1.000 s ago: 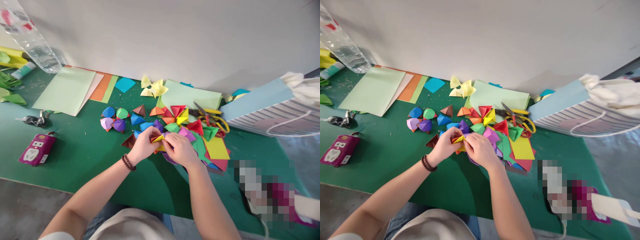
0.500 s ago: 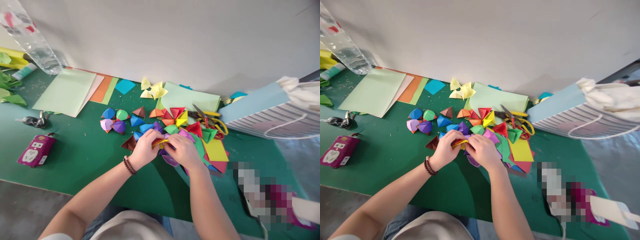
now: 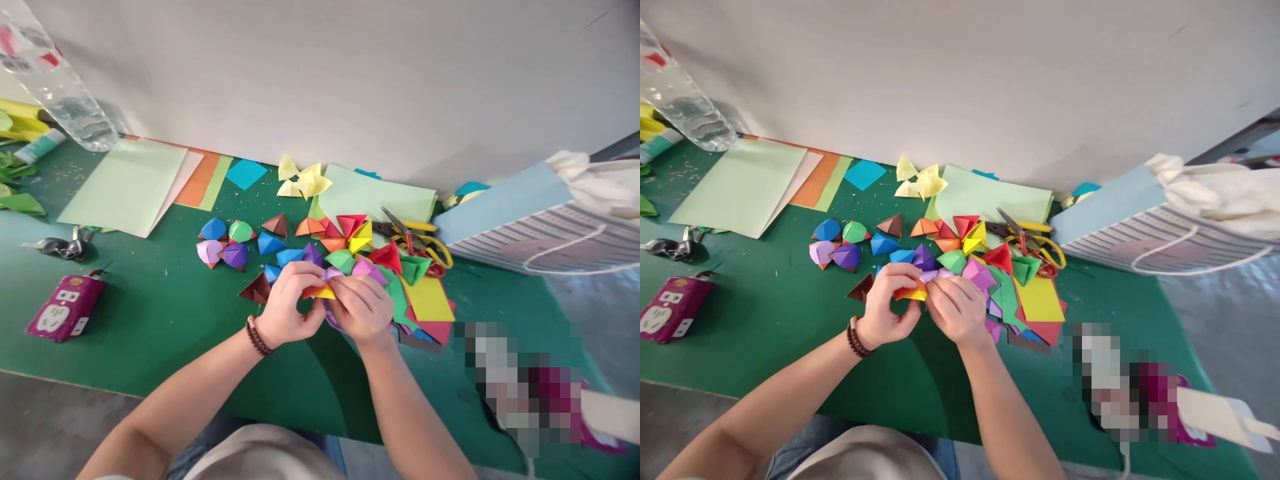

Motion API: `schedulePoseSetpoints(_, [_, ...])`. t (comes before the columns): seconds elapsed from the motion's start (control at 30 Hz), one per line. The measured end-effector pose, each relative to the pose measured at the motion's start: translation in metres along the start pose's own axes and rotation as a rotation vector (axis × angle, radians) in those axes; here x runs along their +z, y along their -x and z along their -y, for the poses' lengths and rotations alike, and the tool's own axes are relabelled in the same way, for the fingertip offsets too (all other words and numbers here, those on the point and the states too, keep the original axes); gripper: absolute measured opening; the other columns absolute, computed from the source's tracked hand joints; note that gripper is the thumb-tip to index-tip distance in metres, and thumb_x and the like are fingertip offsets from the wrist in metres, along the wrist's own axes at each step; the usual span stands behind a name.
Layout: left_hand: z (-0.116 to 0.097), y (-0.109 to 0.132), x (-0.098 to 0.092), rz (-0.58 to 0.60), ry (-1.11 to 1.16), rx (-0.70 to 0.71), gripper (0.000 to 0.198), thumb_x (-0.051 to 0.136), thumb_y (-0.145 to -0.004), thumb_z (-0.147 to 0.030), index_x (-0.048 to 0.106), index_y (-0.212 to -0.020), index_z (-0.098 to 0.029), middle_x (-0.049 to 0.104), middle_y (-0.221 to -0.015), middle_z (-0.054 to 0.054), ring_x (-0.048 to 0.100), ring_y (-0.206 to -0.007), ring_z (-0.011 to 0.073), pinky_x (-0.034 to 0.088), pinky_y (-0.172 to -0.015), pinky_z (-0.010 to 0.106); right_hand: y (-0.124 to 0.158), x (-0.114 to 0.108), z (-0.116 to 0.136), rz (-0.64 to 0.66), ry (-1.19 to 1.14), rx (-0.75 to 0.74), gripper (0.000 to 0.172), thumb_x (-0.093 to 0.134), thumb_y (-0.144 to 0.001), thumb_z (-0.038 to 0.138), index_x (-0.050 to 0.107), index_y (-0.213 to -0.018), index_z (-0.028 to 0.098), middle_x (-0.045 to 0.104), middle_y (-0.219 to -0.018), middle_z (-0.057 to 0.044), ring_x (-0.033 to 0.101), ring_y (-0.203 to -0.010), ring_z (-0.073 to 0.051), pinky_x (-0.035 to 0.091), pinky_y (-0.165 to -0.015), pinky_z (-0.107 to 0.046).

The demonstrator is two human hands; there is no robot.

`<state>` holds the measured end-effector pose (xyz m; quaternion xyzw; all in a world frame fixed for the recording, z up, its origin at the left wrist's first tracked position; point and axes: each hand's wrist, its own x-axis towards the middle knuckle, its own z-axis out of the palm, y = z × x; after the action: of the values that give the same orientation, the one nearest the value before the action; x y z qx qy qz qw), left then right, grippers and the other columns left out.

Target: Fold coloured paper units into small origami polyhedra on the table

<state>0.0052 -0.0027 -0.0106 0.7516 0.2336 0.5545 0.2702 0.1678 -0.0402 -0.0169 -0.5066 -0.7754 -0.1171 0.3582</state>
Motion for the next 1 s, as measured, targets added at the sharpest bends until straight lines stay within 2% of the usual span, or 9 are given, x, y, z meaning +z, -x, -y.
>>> schedulePoseSetpoints(0.1, [0.002,0.001,0.000,-0.014,0.018,0.034,0.027,0.054,-0.077,-0.005,0.049,-0.098,-0.022,0.060,-0.101,0.007,0.062,-0.097,0.0193,0.054,-0.081,0.036,-0.002,-0.002,-0.001,-0.038,0.020,-0.026,0.013,0.055,-0.090,0.022,0.065,-0.098,0.025,0.074,-0.090,-0.008,0.070,-0.079,-0.023,0.056,-0.071,-0.038])
schedulePoseSetpoints(0.2, [0.005,0.003,0.001,-0.006,0.038,0.045,0.024,0.054,-0.081,-0.005,0.049,-0.098,-0.022,0.061,-0.101,0.008,0.062,-0.097,0.0184,0.053,-0.081,0.035,-0.007,-0.003,-0.001,-0.089,-0.005,-0.062,0.013,0.055,-0.090,0.017,0.063,-0.098,0.024,0.074,-0.088,-0.008,0.070,-0.080,-0.022,0.056,-0.071,-0.036])
schedulePoseSetpoints(0.27, [0.007,0.004,0.002,-0.003,0.035,0.003,0.022,0.054,-0.082,-0.006,0.049,-0.097,-0.021,0.061,-0.099,0.007,0.062,-0.095,0.0175,0.053,-0.080,0.034,-0.010,-0.002,0.001,-0.045,-0.008,-0.049,0.012,0.054,-0.090,0.016,0.062,-0.096,0.023,0.073,-0.084,-0.008,0.068,-0.078,-0.021,0.055,-0.072,-0.036])
schedulePoseSetpoints(0.4, [0.012,0.006,0.006,-0.001,0.011,-0.185,0.013,0.051,-0.087,-0.009,0.050,-0.093,-0.020,0.062,-0.095,0.006,0.062,-0.093,0.0168,0.052,-0.078,0.032,-0.014,0.004,0.005,0.091,0.012,0.023,0.012,0.048,-0.092,0.016,0.059,-0.089,0.021,0.068,-0.078,-0.008,0.061,-0.073,-0.021,0.050,-0.069,-0.036])
schedulePoseSetpoints(0.6, [0.018,0.004,0.010,-0.023,-0.017,-0.369,0.005,0.050,-0.089,-0.016,0.052,-0.089,-0.020,0.064,-0.093,0.005,0.063,-0.092,0.0164,0.051,-0.081,0.031,-0.013,0.011,0.005,0.138,-0.028,0.139,0.016,0.045,-0.095,0.021,0.058,-0.086,0.020,0.063,-0.074,-0.007,0.059,-0.072,-0.021,0.045,-0.065,-0.032])
schedulePoseSetpoints(0.73, [0.018,0.001,0.009,-0.034,-0.046,-0.502,0.002,0.052,-0.088,-0.018,0.053,-0.088,-0.019,0.065,-0.090,0.004,0.063,-0.085,0.0155,0.051,-0.077,0.029,-0.013,0.008,0.003,0.192,-0.155,0.226,0.015,0.046,-0.095,0.026,0.058,-0.088,0.020,0.064,-0.077,-0.005,0.060,-0.074,-0.019,0.045,-0.066,-0.030])
schedulePoseSetpoints(0.87, [0.017,0.000,0.008,-0.031,-0.042,-0.536,0.001,0.053,-0.087,-0.018,0.054,-0.087,-0.019,0.065,-0.087,0.004,0.063,-0.080,0.0153,0.051,-0.073,0.028,-0.014,0.004,0.000,0.228,-0.236,0.286,0.016,0.043,-0.095,0.022,0.055,-0.086,0.021,0.063,-0.078,-0.004,0.059,-0.075,-0.017,0.044,-0.067,-0.028])
schedulePoseSetpoints(1.0, [0.017,0.001,0.009,0.011,-0.049,-0.508,0.003,0.053,-0.087,-0.017,0.055,-0.087,-0.019,0.065,-0.086,0.004,0.063,-0.081,0.0157,0.051,-0.073,0.028,-0.014,0.004,0.000,0.291,-0.227,0.264,0.017,0.045,-0.094,0.023,0.049,-0.078,0.022,0.055,-0.070,-0.001,0.054,-0.068,-0.016,0.038,-0.061,-0.027])
